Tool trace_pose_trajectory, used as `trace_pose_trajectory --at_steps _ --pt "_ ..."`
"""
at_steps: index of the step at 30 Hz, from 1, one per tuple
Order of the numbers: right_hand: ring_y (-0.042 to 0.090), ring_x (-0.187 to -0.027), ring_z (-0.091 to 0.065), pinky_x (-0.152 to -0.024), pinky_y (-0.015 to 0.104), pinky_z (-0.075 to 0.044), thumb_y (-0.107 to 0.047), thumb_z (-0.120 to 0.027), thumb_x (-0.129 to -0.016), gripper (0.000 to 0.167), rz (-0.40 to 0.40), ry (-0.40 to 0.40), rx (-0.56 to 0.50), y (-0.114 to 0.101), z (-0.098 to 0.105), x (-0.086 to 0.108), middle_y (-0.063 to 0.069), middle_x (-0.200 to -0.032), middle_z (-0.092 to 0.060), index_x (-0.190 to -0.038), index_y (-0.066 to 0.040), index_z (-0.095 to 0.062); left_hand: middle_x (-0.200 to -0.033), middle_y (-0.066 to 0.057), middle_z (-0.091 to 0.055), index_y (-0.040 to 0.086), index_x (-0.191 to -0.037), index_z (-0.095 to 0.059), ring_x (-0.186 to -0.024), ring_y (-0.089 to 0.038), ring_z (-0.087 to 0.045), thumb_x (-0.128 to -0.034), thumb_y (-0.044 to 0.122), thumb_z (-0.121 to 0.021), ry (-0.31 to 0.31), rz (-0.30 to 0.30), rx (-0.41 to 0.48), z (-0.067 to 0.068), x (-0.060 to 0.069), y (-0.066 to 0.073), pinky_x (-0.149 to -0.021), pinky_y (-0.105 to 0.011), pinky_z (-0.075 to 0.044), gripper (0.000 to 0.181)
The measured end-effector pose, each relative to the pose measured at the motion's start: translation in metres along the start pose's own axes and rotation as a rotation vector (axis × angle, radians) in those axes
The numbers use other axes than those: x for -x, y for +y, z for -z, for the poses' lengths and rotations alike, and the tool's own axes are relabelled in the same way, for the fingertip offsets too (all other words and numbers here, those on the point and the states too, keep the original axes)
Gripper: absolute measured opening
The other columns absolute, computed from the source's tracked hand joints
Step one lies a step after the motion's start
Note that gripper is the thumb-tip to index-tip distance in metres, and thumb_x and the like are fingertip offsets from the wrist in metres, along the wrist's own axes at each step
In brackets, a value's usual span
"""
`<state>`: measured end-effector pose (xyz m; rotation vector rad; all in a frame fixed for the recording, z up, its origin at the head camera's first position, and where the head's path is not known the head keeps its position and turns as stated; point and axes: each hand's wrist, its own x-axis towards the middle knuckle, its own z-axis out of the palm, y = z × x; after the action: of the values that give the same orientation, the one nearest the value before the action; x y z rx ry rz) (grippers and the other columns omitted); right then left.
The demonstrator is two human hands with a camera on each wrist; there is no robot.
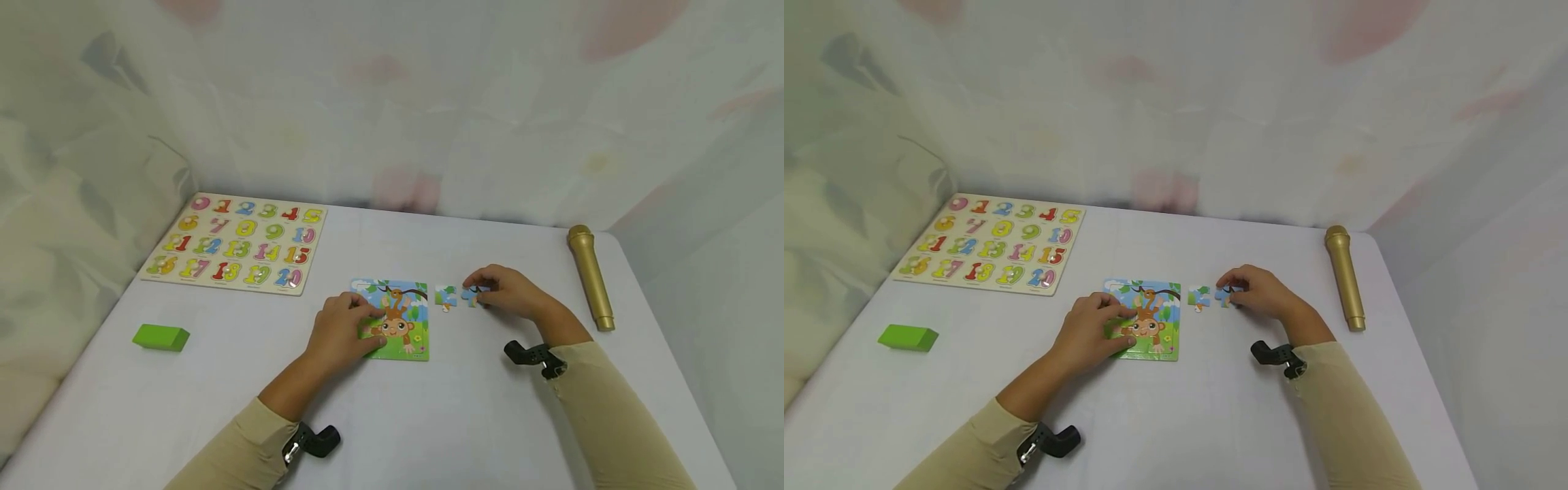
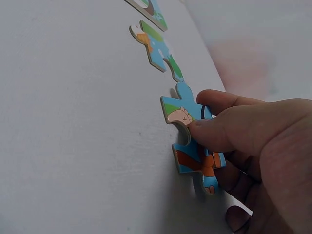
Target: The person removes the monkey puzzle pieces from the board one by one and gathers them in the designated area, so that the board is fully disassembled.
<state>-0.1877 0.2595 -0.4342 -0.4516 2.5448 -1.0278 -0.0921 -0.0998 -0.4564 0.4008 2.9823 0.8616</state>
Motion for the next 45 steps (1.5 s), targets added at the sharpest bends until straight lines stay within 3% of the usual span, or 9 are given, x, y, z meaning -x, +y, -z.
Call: trace_pose_trajectory --at_steps 11,21,39,45 --pt "0.031 -0.122 -0.062 -0.108 0.053 -0.045 -0.001 -0.074 -0.097 0.032 0.043 0.051 0.018 0.004 -0.005 0.003 0.01 -0.126 -0.07 -0.128 -0.009 -0.076 -0.124 -0.007 -0.06 0.023 -0.126 -0.08 -0.121 -0.037 -0.051 -0.0814 0.036 -0.095 0.001 0.0 -0.005 0.0 0.001 0.001 -0.099 -0.056 -0.043 0.049" --pt "0.023 -0.108 -0.06 -0.095 0.043 -0.048 -0.003 -0.076 -0.096 0.032 0.059 0.084 0.077 0.007 -0.008 0.004 0.003 -0.118 -0.07 -0.127 -0.013 -0.079 -0.124 -0.006 -0.061 0.025 -0.127 -0.081 -0.121 -0.037 -0.052 -0.0828 0.037 -0.093 0.007 -0.003 -0.039 0.001 0.003 0.005 -0.097 -0.055 -0.044 0.048" --pt "0.028 -0.121 -0.062 -0.104 0.05 -0.047 -0.004 -0.076 -0.098 0.032 0.066 0.087 0.058 0.007 -0.007 0.006 0.006 -0.126 -0.07 -0.129 -0.011 -0.076 -0.127 -0.008 -0.063 0.023 -0.132 -0.079 -0.122 -0.035 -0.053 -0.0871 0.038 -0.09 0.01 -0.038 -0.102 0.005 0.006 0.01 -0.095 -0.053 -0.046 0.048" --pt "0.024 -0.11 -0.065 -0.098 0.045 -0.05 -0.007 -0.076 -0.098 0.03 0.055 0.073 0.071 0.002 -0.005 0.006 0.007 -0.125 -0.07 -0.129 -0.01 -0.076 -0.128 -0.007 -0.064 0.022 -0.13 -0.079 -0.124 -0.035 -0.053 -0.0886 0.038 -0.088 0.019 -0.049 -0.108 0.003 0.008 0.009 -0.097 -0.053 -0.046 0.046"
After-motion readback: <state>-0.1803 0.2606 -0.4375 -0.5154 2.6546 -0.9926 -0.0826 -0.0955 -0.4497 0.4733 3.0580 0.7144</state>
